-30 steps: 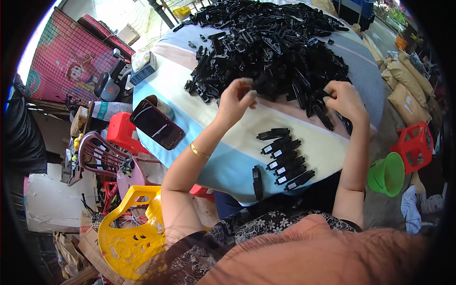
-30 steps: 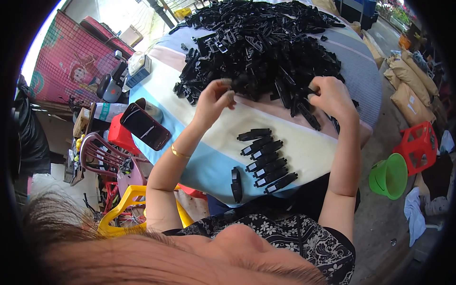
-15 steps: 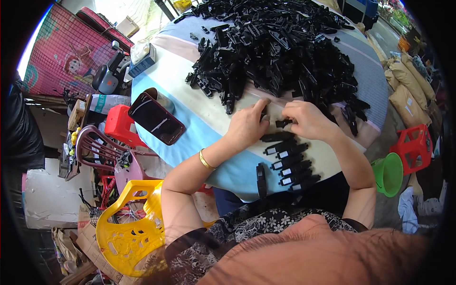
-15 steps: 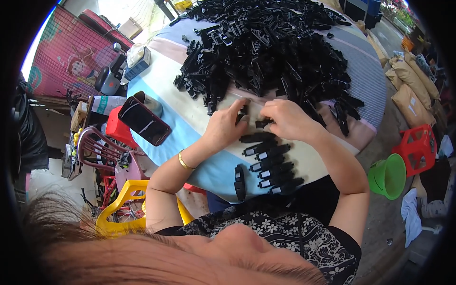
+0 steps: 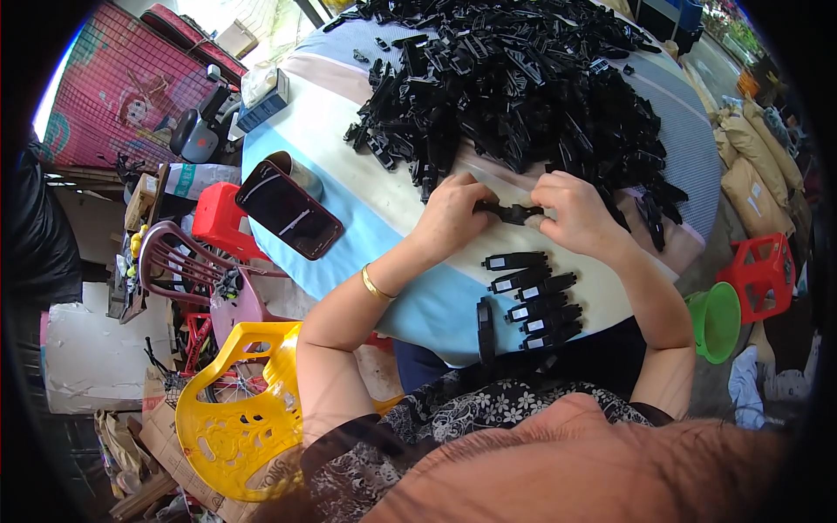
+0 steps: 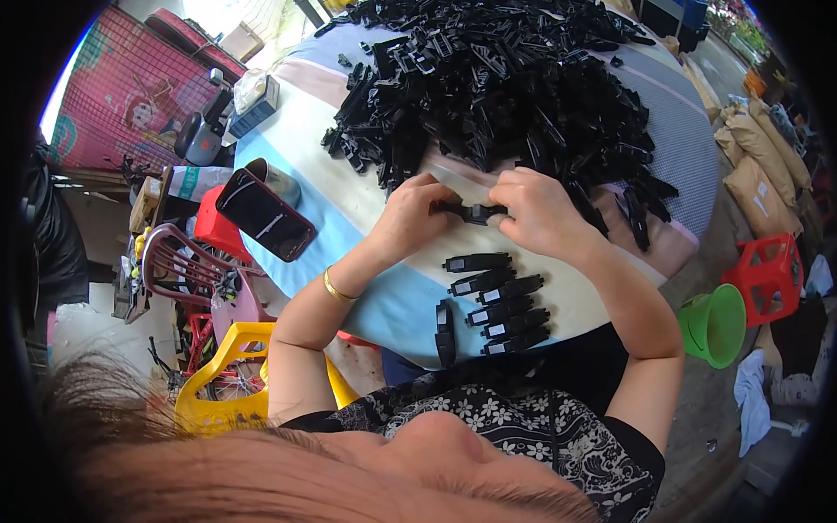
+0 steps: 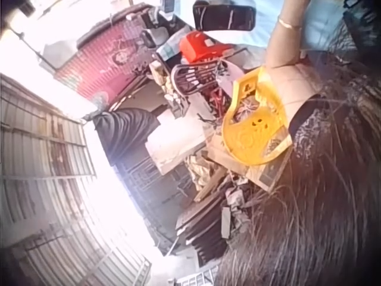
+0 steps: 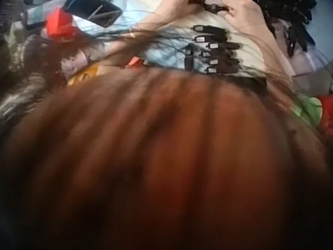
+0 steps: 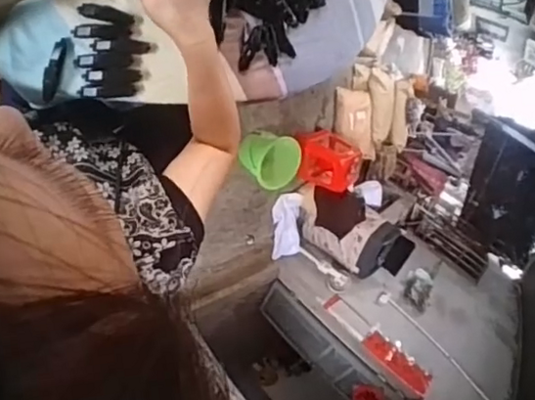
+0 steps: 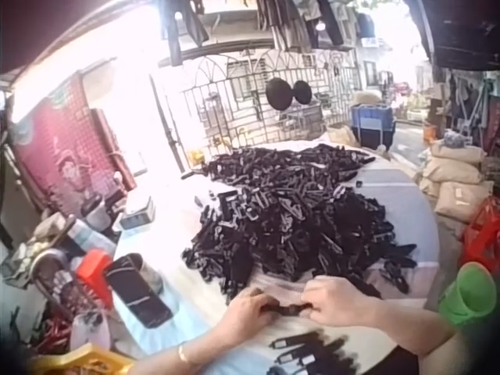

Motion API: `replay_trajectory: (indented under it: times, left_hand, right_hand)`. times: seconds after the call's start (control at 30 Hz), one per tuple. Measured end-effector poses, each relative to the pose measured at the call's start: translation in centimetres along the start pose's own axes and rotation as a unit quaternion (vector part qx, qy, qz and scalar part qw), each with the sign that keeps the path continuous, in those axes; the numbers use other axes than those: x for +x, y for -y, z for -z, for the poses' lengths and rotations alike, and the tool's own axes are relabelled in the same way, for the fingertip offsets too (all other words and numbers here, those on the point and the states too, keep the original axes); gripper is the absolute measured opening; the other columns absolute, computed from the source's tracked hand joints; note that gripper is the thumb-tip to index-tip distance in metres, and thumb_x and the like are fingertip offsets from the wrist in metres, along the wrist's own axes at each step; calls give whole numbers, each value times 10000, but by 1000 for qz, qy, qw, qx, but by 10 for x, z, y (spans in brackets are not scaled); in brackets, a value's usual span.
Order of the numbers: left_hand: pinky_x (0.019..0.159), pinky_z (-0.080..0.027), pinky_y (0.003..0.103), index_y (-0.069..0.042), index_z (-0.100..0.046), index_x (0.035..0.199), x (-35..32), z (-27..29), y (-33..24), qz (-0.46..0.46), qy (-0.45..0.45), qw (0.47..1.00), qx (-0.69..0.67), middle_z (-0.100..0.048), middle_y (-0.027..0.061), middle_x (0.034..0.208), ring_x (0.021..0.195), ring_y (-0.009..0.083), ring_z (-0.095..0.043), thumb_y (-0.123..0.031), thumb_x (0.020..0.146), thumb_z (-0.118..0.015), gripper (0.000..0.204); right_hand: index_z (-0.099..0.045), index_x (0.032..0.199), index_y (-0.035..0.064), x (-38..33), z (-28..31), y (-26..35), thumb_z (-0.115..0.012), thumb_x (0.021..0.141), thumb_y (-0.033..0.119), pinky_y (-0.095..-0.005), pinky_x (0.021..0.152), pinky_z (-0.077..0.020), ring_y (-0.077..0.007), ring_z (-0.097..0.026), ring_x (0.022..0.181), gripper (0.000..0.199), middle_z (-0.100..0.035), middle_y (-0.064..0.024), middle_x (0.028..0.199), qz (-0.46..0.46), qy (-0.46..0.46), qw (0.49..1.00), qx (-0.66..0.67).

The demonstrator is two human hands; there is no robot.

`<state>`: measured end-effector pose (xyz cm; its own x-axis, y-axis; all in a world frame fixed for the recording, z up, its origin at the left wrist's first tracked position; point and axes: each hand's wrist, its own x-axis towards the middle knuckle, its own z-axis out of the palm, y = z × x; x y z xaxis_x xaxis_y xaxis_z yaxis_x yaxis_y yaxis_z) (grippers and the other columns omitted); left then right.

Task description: Sorting and inspecting small black plastic manufacturing components on a table.

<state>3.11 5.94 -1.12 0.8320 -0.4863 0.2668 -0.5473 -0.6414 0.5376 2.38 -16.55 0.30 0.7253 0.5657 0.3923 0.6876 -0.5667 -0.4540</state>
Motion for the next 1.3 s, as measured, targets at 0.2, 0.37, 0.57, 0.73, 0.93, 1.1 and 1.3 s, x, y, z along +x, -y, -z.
replay_trajectory:
  times: [0.2,0.37,0.57,0.73,0.93,1.1,1.3]
  left_hand:
    - [641,-504,326,-10,-677,840,-4,1,0,17,-5,998,-54,-587,108,804,697,248,-612,-47,662,-709,184]
    - [622,-491,306,0,-669,814,-9,-5,-9,-8,-3,999,-53,-584,93,790,659,234,-598,-80,637,-772,220]
    - [639,-489,328,-21,-664,838,2,9,-3,-63,49,992,-95,-573,92,797,739,240,-581,-120,647,-787,249]
    - [804,-465,413,-48,-531,1084,12,26,30,21,-208,963,170,-566,148,957,945,339,-537,-129,684,-737,458]
    - [746,-479,411,-29,-540,1068,14,18,27,37,-170,980,100,-623,185,872,831,345,-593,-81,704,-681,394]
    - [677,-509,348,-19,-635,1011,0,8,-6,2,-41,997,-70,-633,157,840,718,294,-617,-84,742,-649,277]
    - [833,-464,402,-40,-622,1011,0,-7,2,-2,24,997,-69,-575,157,931,890,318,-576,-70,713,-647,301]
  right_hand:
    - [-593,747,-15,-1,-7,-1,-629,603,-21,-369,639,-459,-281,-553,748,148,-554,-102,752,23,-18,999,-16]
    - [-613,765,-16,-1,-20,-3,-621,611,-22,-380,649,-465,-304,-566,742,153,-565,-122,763,47,-18,997,55]
    - [-654,824,-15,3,12,1,-608,647,-8,-366,638,-480,-294,-596,704,183,-609,-137,766,-47,105,980,161]
    - [-689,825,45,-13,72,-22,-627,740,100,-379,679,-502,-312,-641,760,119,-652,-154,809,-203,-34,974,-99]
    - [-695,858,48,-39,82,-52,-637,683,-10,-380,754,-493,-288,-630,866,194,-639,-126,894,-306,6,915,-262]
    - [-680,804,31,-28,71,-52,-649,654,5,-384,769,-487,-301,-614,877,155,-617,-132,910,-294,51,905,-303]
    - [-627,852,-25,-18,84,-32,-670,627,12,-263,571,-463,-129,-592,639,232,-630,-86,707,-256,-44,965,17]
